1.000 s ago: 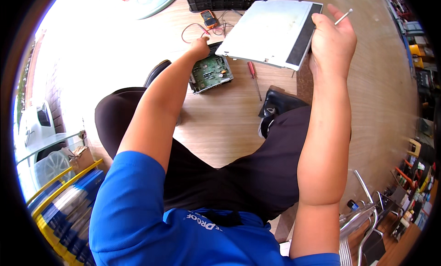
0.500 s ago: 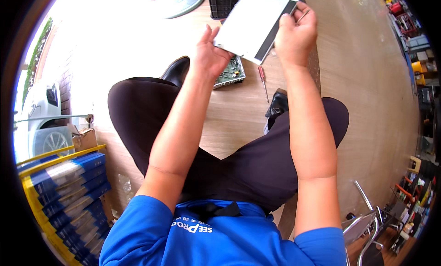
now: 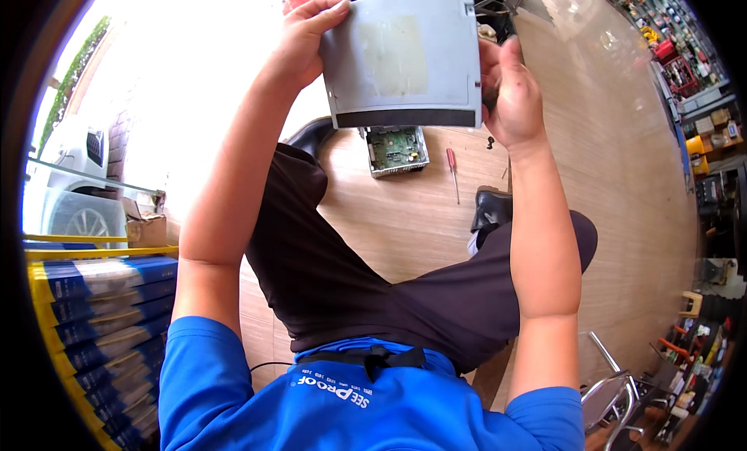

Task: The person disassembles a car stereo unit, removing screws with a screwdriver and prying off the metal casing to reveal the internal circuit boards.

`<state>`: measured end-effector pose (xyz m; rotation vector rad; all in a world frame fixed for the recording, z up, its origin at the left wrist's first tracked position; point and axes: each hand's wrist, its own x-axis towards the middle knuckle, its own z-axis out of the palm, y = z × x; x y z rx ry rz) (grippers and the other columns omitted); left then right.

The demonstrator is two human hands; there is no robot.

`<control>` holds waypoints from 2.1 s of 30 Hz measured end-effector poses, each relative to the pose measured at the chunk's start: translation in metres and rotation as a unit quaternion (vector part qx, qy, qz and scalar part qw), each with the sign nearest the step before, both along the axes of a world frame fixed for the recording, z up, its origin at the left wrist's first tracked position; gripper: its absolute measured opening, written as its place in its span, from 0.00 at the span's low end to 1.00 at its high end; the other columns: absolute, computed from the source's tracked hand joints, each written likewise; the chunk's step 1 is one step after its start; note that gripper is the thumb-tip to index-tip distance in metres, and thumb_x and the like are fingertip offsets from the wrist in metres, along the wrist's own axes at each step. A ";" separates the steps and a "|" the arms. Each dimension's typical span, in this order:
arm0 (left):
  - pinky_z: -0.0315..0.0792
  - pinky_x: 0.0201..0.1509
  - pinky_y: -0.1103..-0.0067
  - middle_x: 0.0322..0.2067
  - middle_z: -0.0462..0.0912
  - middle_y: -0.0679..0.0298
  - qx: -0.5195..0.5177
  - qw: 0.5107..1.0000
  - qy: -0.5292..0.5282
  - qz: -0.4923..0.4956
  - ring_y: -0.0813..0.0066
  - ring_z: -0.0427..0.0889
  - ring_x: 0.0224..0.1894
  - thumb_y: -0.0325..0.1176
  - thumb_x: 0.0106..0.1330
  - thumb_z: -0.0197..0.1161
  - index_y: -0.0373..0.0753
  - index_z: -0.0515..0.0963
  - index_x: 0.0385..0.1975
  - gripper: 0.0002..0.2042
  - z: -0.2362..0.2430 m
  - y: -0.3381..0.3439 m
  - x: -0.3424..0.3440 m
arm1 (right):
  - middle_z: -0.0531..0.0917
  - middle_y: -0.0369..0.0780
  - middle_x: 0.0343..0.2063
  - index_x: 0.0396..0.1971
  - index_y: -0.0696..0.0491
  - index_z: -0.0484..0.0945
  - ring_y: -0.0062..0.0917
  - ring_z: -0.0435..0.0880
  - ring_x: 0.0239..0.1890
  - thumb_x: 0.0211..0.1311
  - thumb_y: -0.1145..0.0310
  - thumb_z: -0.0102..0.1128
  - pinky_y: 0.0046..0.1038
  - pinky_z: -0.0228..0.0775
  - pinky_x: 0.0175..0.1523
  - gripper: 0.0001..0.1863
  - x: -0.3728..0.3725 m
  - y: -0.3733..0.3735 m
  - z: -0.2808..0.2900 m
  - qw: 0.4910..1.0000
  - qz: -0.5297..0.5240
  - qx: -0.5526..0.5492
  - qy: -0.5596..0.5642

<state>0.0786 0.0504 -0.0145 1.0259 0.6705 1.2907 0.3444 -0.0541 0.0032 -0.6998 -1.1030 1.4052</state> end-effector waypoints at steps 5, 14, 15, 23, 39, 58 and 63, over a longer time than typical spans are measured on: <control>0.76 0.39 0.77 0.34 0.84 0.62 -0.014 0.986 0.158 0.043 0.76 0.81 0.34 0.34 0.62 0.69 0.34 0.81 0.42 0.13 -0.044 0.037 0.009 | 0.85 0.37 0.33 0.43 0.58 0.79 0.18 0.82 0.28 0.72 0.53 0.51 0.19 0.74 0.30 0.21 -0.001 0.055 -0.072 0.991 0.005 -0.089 -0.096; 0.75 0.46 0.74 0.42 0.82 0.49 -0.010 0.817 0.564 0.118 0.67 0.81 0.40 0.44 0.63 0.65 0.33 0.75 0.54 0.24 -0.097 0.062 0.039 | 0.81 0.42 0.48 0.52 0.61 0.74 0.26 0.79 0.51 0.70 0.46 0.50 0.29 0.69 0.58 0.30 -0.031 0.094 -0.218 0.961 -0.060 -0.217 0.159; 0.74 0.48 0.75 0.43 0.82 0.49 -0.008 0.808 0.577 0.120 0.67 0.81 0.42 0.43 0.64 0.64 0.33 0.75 0.54 0.24 -0.097 0.059 0.036 | 0.78 0.42 0.53 0.57 0.60 0.70 0.28 0.75 0.55 0.71 0.45 0.45 0.31 0.66 0.62 0.32 -0.034 0.099 -0.228 0.955 -0.035 -0.235 0.176; 0.73 0.40 0.77 0.36 0.82 0.57 -0.051 0.793 0.603 0.075 0.74 0.77 0.35 0.41 0.63 0.65 0.32 0.78 0.46 0.19 -0.099 0.063 0.025 | 0.74 0.42 0.59 0.63 0.54 0.66 0.33 0.71 0.61 0.67 0.31 0.34 0.37 0.63 0.66 0.42 -0.057 0.099 -0.248 0.887 0.103 -0.285 0.349; 0.68 0.38 0.83 0.29 0.77 0.66 -0.080 0.867 0.486 -0.075 0.82 0.72 0.33 0.37 0.68 0.61 0.33 0.77 0.38 0.11 -0.088 0.060 0.020 | 0.85 0.33 0.39 0.44 0.48 0.81 0.23 0.82 0.44 0.61 0.49 0.63 0.31 0.72 0.51 0.20 -0.029 0.087 -0.283 0.856 0.130 -0.307 0.394; 0.74 0.29 0.81 0.36 0.81 0.58 -0.046 0.956 0.274 0.090 0.75 0.80 0.30 0.39 0.72 0.54 0.30 0.75 0.50 0.17 -0.059 0.084 -0.017 | 0.85 0.39 0.32 0.41 0.55 0.81 0.15 0.78 0.25 0.65 0.71 0.59 0.17 0.60 0.22 0.07 0.027 0.109 -0.318 0.952 -0.013 -0.299 0.056; 0.76 0.36 0.76 0.33 0.82 0.56 -0.024 0.966 0.174 0.190 0.70 0.81 0.31 0.31 0.67 0.58 0.24 0.78 0.42 0.13 -0.074 0.113 -0.031 | 0.84 0.35 0.33 0.45 0.51 0.82 0.14 0.76 0.25 0.67 0.70 0.57 0.17 0.60 0.23 0.10 0.065 0.104 -0.362 0.945 -0.037 -0.324 -0.015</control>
